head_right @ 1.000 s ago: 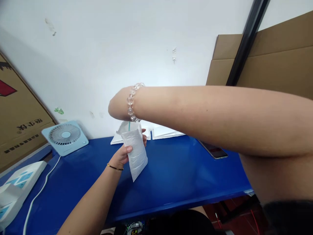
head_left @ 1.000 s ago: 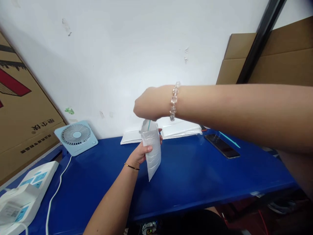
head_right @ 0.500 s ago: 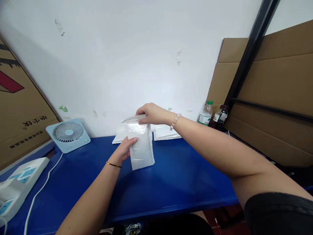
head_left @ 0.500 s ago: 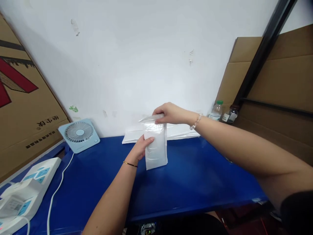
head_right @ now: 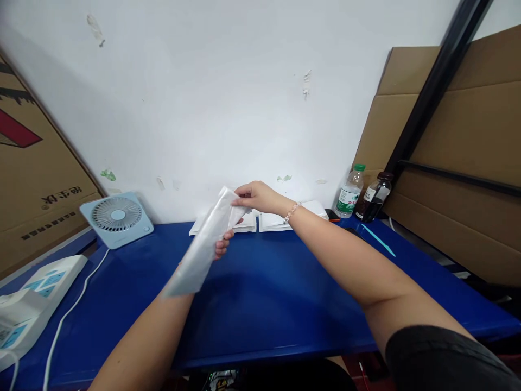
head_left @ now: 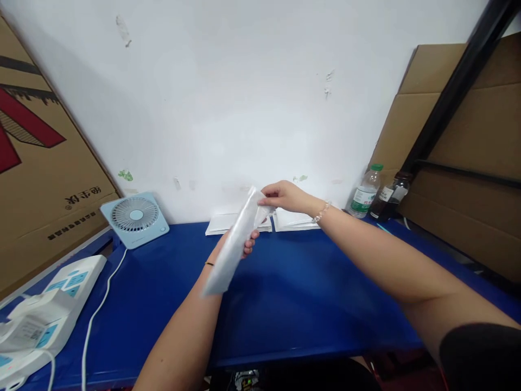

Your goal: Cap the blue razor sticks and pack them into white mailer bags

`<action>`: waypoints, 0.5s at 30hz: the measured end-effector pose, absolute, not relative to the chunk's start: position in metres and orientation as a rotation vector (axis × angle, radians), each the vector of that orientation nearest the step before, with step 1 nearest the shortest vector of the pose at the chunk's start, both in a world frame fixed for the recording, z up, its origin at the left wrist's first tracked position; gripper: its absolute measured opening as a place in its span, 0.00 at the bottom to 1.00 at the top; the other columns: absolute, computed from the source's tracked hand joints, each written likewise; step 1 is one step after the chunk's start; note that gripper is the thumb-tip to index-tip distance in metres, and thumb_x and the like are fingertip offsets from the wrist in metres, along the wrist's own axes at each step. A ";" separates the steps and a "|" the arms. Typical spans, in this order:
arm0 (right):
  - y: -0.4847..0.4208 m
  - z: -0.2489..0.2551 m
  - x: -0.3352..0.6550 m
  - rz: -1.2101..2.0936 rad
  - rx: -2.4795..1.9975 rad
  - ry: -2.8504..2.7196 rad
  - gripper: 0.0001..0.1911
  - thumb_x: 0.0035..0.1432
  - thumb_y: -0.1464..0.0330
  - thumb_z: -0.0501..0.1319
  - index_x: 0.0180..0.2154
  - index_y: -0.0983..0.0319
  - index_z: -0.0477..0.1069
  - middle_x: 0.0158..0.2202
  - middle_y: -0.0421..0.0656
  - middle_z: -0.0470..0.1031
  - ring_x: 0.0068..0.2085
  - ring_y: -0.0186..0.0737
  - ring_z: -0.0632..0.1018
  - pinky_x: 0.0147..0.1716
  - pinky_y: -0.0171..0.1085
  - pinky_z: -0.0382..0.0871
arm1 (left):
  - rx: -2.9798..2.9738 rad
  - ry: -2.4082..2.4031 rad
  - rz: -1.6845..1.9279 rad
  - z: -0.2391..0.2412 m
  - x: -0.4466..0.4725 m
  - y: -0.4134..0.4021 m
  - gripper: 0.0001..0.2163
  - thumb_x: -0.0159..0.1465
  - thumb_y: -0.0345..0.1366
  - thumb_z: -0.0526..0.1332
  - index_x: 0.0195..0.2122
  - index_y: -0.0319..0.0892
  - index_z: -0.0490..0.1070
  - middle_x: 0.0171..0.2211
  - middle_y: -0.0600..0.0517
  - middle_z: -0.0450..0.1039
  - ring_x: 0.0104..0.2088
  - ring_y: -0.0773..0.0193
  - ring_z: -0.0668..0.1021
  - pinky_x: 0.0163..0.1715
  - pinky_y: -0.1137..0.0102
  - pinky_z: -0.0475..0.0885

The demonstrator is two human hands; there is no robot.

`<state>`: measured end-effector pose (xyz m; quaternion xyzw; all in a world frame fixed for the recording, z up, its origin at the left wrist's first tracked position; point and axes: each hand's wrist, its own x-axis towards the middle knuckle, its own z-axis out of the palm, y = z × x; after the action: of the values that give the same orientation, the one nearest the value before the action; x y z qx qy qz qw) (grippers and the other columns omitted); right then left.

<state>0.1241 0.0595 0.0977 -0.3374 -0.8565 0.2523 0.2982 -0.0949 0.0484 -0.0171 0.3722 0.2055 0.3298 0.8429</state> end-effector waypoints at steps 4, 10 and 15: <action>0.106 0.057 0.123 0.706 -1.075 -1.959 0.16 0.55 0.56 0.58 0.26 0.63 0.68 0.20 0.37 0.64 0.22 0.32 0.66 0.23 0.32 0.61 | 0.456 0.410 1.021 -0.022 -0.113 0.066 0.11 0.68 0.34 0.46 0.45 0.37 0.64 0.28 0.49 0.70 0.20 0.72 0.71 0.19 0.78 0.68; 0.143 0.001 0.103 0.403 -1.680 -1.991 0.13 0.57 0.64 0.58 0.25 0.65 0.69 0.21 0.43 0.71 0.28 0.38 0.73 0.31 0.33 0.64 | 0.058 0.687 1.340 -0.038 -0.112 0.088 0.17 0.69 0.43 0.40 0.47 0.35 0.58 0.39 0.38 0.72 0.36 0.57 0.79 0.28 0.65 0.77; 0.133 -0.002 0.129 0.101 -1.739 -1.918 0.17 0.58 0.62 0.57 0.47 0.63 0.70 0.49 0.49 0.70 0.50 0.44 0.69 0.50 0.37 0.59 | 0.089 0.726 1.270 -0.039 -0.105 0.087 0.10 0.66 0.34 0.48 0.45 0.34 0.60 0.41 0.36 0.72 0.40 0.55 0.79 0.32 0.64 0.77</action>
<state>0.1290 0.1327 -0.0021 -0.6458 -0.7125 0.0377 0.2718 -0.1052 0.0873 -0.0388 0.0407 0.3313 0.5796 0.7434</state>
